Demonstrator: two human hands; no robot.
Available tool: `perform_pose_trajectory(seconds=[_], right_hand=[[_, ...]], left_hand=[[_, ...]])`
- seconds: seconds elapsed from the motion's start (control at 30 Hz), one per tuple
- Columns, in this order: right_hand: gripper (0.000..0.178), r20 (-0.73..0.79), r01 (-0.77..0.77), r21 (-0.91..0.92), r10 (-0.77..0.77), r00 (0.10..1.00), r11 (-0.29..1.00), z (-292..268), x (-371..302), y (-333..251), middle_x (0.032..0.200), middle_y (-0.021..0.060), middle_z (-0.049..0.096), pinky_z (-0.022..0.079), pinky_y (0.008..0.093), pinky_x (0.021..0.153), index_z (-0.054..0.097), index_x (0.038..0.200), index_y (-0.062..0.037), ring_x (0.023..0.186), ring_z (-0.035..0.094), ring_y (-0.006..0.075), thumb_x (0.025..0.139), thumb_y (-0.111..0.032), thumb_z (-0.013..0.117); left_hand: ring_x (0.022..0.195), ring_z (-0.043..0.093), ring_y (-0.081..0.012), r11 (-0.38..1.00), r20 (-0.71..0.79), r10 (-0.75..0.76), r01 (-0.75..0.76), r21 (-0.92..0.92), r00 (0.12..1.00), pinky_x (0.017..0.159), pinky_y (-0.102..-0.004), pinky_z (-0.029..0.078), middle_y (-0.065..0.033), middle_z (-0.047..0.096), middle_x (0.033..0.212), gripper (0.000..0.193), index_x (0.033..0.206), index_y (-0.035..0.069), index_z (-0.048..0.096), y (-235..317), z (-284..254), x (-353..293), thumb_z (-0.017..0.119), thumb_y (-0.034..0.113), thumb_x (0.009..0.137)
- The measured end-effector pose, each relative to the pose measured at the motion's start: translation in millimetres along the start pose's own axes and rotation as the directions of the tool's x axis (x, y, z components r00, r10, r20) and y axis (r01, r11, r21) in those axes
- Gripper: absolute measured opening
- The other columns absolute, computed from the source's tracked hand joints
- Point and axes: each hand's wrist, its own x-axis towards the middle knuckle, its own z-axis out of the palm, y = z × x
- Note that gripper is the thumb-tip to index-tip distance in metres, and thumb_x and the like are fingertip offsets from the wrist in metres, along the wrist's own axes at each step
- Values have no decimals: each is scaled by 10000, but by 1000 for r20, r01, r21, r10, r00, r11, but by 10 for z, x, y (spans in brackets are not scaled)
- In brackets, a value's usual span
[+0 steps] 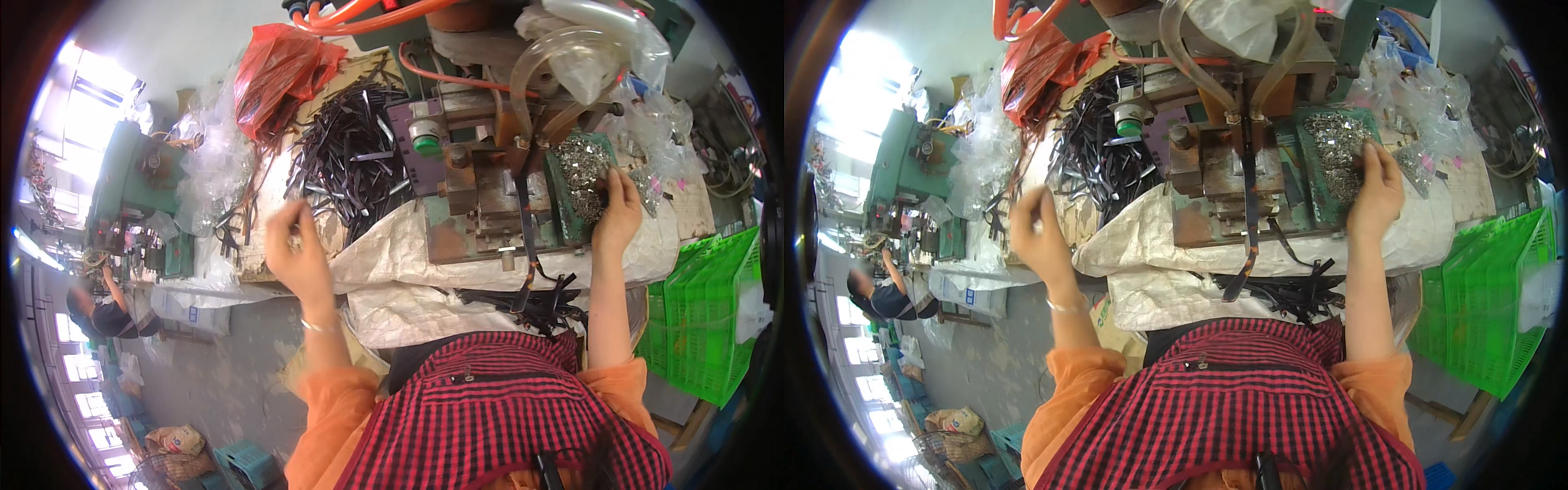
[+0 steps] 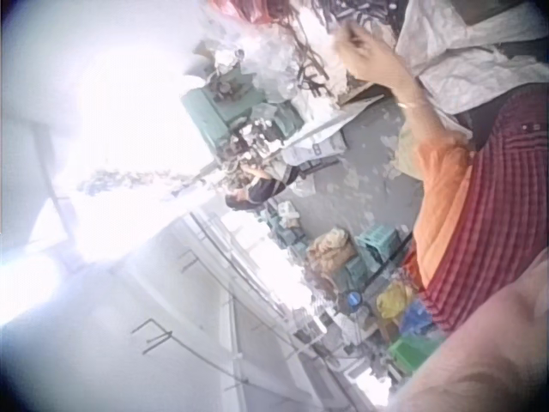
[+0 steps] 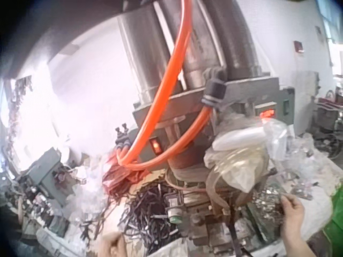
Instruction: The person repeatedly picks small black plastic strips and metallic pins, places them into a press machine, and activates the press to join the parts. The person then removes the assembled components and sets them aside, continuing the cycle throughout the clip.
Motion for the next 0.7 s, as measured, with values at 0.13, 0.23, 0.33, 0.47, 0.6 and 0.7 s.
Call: perform_pose_trajectory(seconds=[0.13,0.23,0.33,0.47,0.6,0.7], right_hand=[[199,176,168,-111,-147,973,979,308,-171,-320,1063,45,725,488,245,910,719,1150,14,983,642,104,1007,-119,680],[164,226,210,-114,-180,957,971,274,-177,-316,1067,41,721,487,241,903,717,1129,8,980,642,109,1001,-87,676],[145,208,291,-206,-249,946,934,28,-101,-239,1056,48,722,495,242,871,720,1111,5,950,644,115,995,-67,671],[157,179,395,-438,-352,919,808,-568,-275,-251,1065,61,728,501,266,891,726,1118,3,980,645,123,981,-55,679],[158,193,253,-387,-191,963,887,-642,-406,-449,1054,61,747,510,269,906,743,1110,9,982,667,130,970,-41,688],[158,373,317,-230,-218,902,920,-140,-570,-863,1043,64,751,520,258,885,748,1092,19,964,676,131,940,3,707]], left_hand=[[927,643,-279,884,185,272,-321,339,944,811,-388,503,-55,700,946,150,930,86,771,-684,203,481,742,15,802],[965,615,-282,715,501,241,-502,488,831,846,-421,480,-55,655,938,200,913,111,788,-947,413,499,741,36,734],[978,610,-277,731,529,288,-540,417,798,848,-422,481,-54,632,947,214,907,129,794,-1468,512,470,730,44,721],[934,634,-295,810,418,345,-492,319,840,791,-417,510,-78,651,963,137,923,82,741,-1497,367,491,712,31,799],[779,663,-243,944,282,212,-271,188,936,699,-356,518,-93,693,915,92,984,41,681,-1066,351,476,689,30,894],[761,625,-93,970,275,56,13,-245,960,628,-249,502,-54,686,880,85,1059,2,662,-516,568,399,656,22,976]])
